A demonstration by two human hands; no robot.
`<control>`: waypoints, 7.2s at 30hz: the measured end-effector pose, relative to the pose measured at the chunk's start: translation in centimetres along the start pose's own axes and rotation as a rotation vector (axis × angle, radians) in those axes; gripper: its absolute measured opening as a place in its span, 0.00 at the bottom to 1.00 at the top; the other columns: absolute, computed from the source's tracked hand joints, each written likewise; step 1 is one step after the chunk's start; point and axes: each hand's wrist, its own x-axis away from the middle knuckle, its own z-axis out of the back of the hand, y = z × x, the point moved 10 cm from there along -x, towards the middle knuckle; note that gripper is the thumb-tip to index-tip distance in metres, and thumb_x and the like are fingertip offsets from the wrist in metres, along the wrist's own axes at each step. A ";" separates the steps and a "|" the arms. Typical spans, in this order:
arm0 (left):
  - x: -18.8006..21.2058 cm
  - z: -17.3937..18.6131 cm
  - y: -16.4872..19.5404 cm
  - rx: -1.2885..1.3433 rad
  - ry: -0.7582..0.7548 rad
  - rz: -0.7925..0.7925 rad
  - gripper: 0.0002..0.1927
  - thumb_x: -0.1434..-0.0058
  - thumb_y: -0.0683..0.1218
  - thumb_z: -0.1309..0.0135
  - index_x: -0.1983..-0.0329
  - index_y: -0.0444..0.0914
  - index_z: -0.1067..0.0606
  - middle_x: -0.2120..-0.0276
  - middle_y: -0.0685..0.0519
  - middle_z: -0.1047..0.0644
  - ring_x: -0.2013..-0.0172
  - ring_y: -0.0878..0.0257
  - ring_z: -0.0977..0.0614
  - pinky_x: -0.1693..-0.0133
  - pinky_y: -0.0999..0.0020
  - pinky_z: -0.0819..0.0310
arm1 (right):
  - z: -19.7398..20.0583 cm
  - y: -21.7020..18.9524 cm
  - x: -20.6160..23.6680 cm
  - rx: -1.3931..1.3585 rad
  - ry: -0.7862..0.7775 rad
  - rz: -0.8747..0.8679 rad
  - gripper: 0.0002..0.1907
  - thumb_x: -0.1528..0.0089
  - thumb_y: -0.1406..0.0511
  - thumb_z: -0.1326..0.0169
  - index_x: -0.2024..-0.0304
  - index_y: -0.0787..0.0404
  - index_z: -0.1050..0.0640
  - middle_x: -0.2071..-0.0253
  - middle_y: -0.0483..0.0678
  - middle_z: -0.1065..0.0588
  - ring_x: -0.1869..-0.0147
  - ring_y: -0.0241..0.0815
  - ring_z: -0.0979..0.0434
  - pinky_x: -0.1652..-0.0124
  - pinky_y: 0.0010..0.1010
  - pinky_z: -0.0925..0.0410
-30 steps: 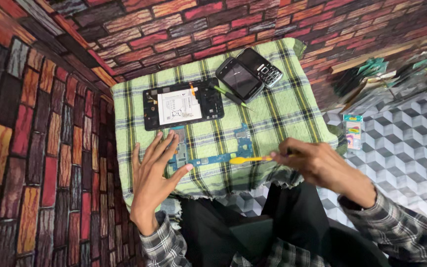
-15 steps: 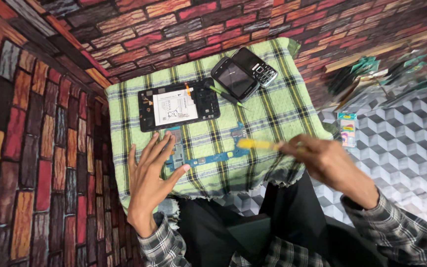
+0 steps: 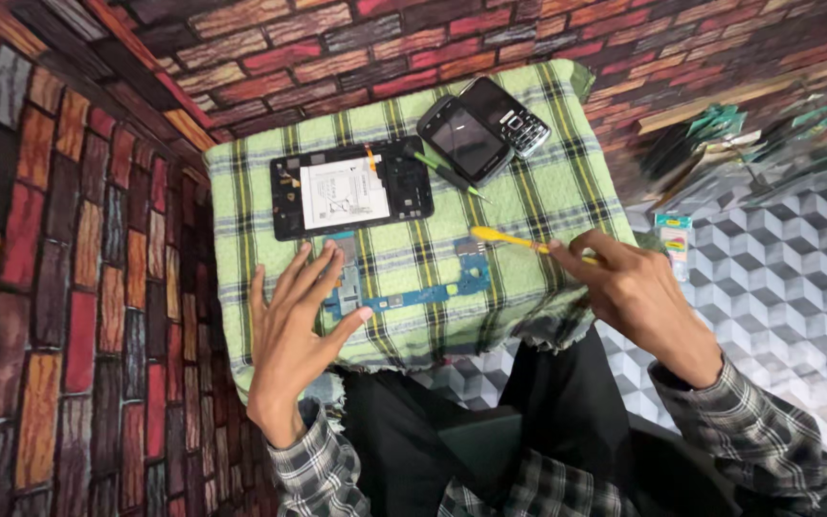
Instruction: The person uses a toothbrush to scrub a blue plastic frame and the interior of a disassembled phone chassis. The person scrubs the frame, then the phone interior, and finally places the frame back into the chassis.
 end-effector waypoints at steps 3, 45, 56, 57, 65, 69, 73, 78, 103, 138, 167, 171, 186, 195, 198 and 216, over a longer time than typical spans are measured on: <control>-0.2 0.0 0.2 -0.028 0.006 -0.010 0.40 0.48 0.65 0.37 0.34 0.46 0.28 0.33 0.57 0.30 0.30 0.57 0.36 0.30 0.42 0.63 | 0.3 -1.1 -0.2 -0.054 0.024 0.102 0.38 0.57 0.80 0.46 0.43 0.59 0.21 0.58 0.48 0.23 0.70 0.46 0.22 0.73 0.37 0.31; -0.5 0.2 0.9 -0.015 0.035 -0.002 0.46 0.49 0.65 0.36 0.29 0.46 0.34 0.33 0.56 0.29 0.30 0.58 0.36 0.30 0.42 0.62 | -2.1 -5.5 -2.4 -0.066 -0.194 0.299 0.41 0.57 0.77 0.44 0.38 0.61 0.24 0.56 0.47 0.25 0.68 0.43 0.21 0.74 0.36 0.29; -0.3 -0.4 0.9 -0.011 0.002 -0.062 0.41 0.42 0.63 0.40 0.28 0.45 0.35 0.30 0.55 0.33 0.28 0.57 0.38 0.30 0.41 0.62 | -3.9 -8.1 -4.7 -0.042 -0.153 0.421 0.35 0.54 0.77 0.44 0.41 0.64 0.24 0.59 0.49 0.28 0.69 0.49 0.23 0.74 0.42 0.32; -0.2 -0.4 0.7 0.008 -0.003 -0.073 0.41 0.41 0.62 0.41 0.28 0.44 0.36 0.30 0.55 0.34 0.28 0.57 0.38 0.30 0.42 0.62 | -3.6 -7.6 -4.6 -0.067 -0.167 0.407 0.37 0.56 0.77 0.44 0.41 0.63 0.24 0.58 0.48 0.27 0.71 0.50 0.24 0.75 0.43 0.33; -0.1 -0.6 -0.2 0.200 -0.086 -0.143 0.43 0.41 0.52 0.38 0.25 0.40 0.40 0.26 0.46 0.39 0.26 0.52 0.43 0.27 0.46 0.64 | -3.1 -8.1 -4.6 -0.060 -0.132 0.451 0.39 0.56 0.78 0.45 0.39 0.62 0.24 0.57 0.49 0.27 0.69 0.49 0.23 0.74 0.42 0.32; -0.3 -0.6 0.1 0.190 -0.102 -0.122 0.44 0.44 0.50 0.38 0.25 0.39 0.41 0.27 0.47 0.38 0.26 0.54 0.42 0.28 0.47 0.62 | -4.1 -10.7 -5.5 -0.067 -0.099 0.539 0.37 0.53 0.76 0.46 0.38 0.65 0.26 0.57 0.50 0.29 0.64 0.49 0.22 0.72 0.39 0.30; -0.4 -0.1 0.2 0.168 -0.079 -0.074 0.46 0.47 0.50 0.36 0.26 0.40 0.40 0.28 0.49 0.35 0.27 0.56 0.39 0.28 0.49 0.60 | -4.8 -11.3 -6.4 -0.040 -0.088 0.531 0.36 0.50 0.78 0.47 0.37 0.63 0.25 0.57 0.50 0.28 0.66 0.46 0.22 0.74 0.37 0.31; -0.5 0.0 -0.1 0.204 -0.060 0.010 0.49 0.50 0.51 0.35 0.25 0.40 0.40 0.31 0.46 0.33 0.30 0.57 0.34 0.28 0.51 0.56 | -4.8 -7.4 -9.1 -0.010 -0.107 0.311 0.33 0.46 0.79 0.48 0.36 0.63 0.25 0.60 0.50 0.27 0.73 0.45 0.26 0.76 0.38 0.32; -0.8 0.5 -0.2 0.180 0.036 0.002 0.58 0.50 0.59 0.31 0.22 0.39 0.48 0.36 0.47 0.26 0.33 0.54 0.30 0.30 0.49 0.52 | -5.5 -9.6 -9.1 -0.021 -0.085 0.344 0.33 0.49 0.77 0.47 0.38 0.70 0.26 0.57 0.54 0.28 0.68 0.51 0.23 0.71 0.40 0.29; -0.3 2.2 0.2 0.165 0.073 0.028 0.43 0.54 0.55 0.29 0.34 0.43 0.28 0.37 0.42 0.26 0.35 0.51 0.28 0.30 0.48 0.48 | -2.3 -5.7 -0.3 -0.165 -0.170 0.126 0.37 0.52 0.77 0.44 0.37 0.60 0.25 0.60 0.50 0.27 0.75 0.49 0.24 0.75 0.43 0.33; -0.4 2.1 -0.2 0.152 0.042 0.045 0.45 0.54 0.54 0.29 0.31 0.43 0.31 0.38 0.46 0.25 0.33 0.53 0.29 0.29 0.49 0.50 | -0.2 -2.1 0.3 -0.192 -0.124 0.005 0.34 0.53 0.79 0.45 0.44 0.57 0.19 0.63 0.48 0.24 0.76 0.48 0.25 0.75 0.42 0.35; -0.4 2.2 -0.1 0.143 0.044 0.034 0.45 0.54 0.54 0.29 0.32 0.43 0.30 0.37 0.45 0.26 0.33 0.52 0.29 0.30 0.49 0.50 | -0.9 -4.1 0.3 -0.277 -0.067 0.089 0.32 0.50 0.76 0.43 0.41 0.60 0.22 0.60 0.50 0.25 0.73 0.48 0.23 0.73 0.40 0.33; 0.1 1.0 -0.9 0.127 0.011 0.031 0.39 0.53 0.57 0.30 0.36 0.45 0.25 0.34 0.54 0.27 0.29 0.57 0.33 0.28 0.49 0.54 | -2.8 -3.5 3.6 -0.058 -0.017 -0.043 0.39 0.53 0.76 0.45 0.36 0.65 0.29 0.57 0.52 0.27 0.73 0.52 0.22 0.75 0.41 0.31; 0.0 0.5 -1.1 0.102 -0.005 0.037 0.35 0.52 0.58 0.30 0.39 0.46 0.23 0.34 0.54 0.27 0.30 0.58 0.34 0.28 0.49 0.54 | -2.9 -4.9 2.0 -0.027 -0.008 -0.075 0.33 0.48 0.75 0.45 0.38 0.69 0.29 0.61 0.54 0.30 0.76 0.53 0.24 0.77 0.42 0.31; 0.1 0.5 -1.0 0.100 0.007 0.027 0.35 0.52 0.58 0.30 0.39 0.45 0.22 0.34 0.54 0.27 0.30 0.58 0.34 0.29 0.48 0.54 | -2.1 -5.7 3.7 -0.062 0.003 -0.088 0.29 0.46 0.75 0.45 0.40 0.70 0.28 0.61 0.54 0.29 0.77 0.52 0.24 0.79 0.41 0.32; 0.0 0.1 -1.0 0.090 0.010 0.040 0.34 0.52 0.60 0.31 0.42 0.45 0.21 0.35 0.54 0.26 0.30 0.58 0.34 0.29 0.48 0.54 | -2.2 -7.4 3.9 -0.054 -0.062 -0.120 0.30 0.48 0.78 0.48 0.41 0.74 0.30 0.61 0.58 0.30 0.79 0.52 0.25 0.81 0.42 0.32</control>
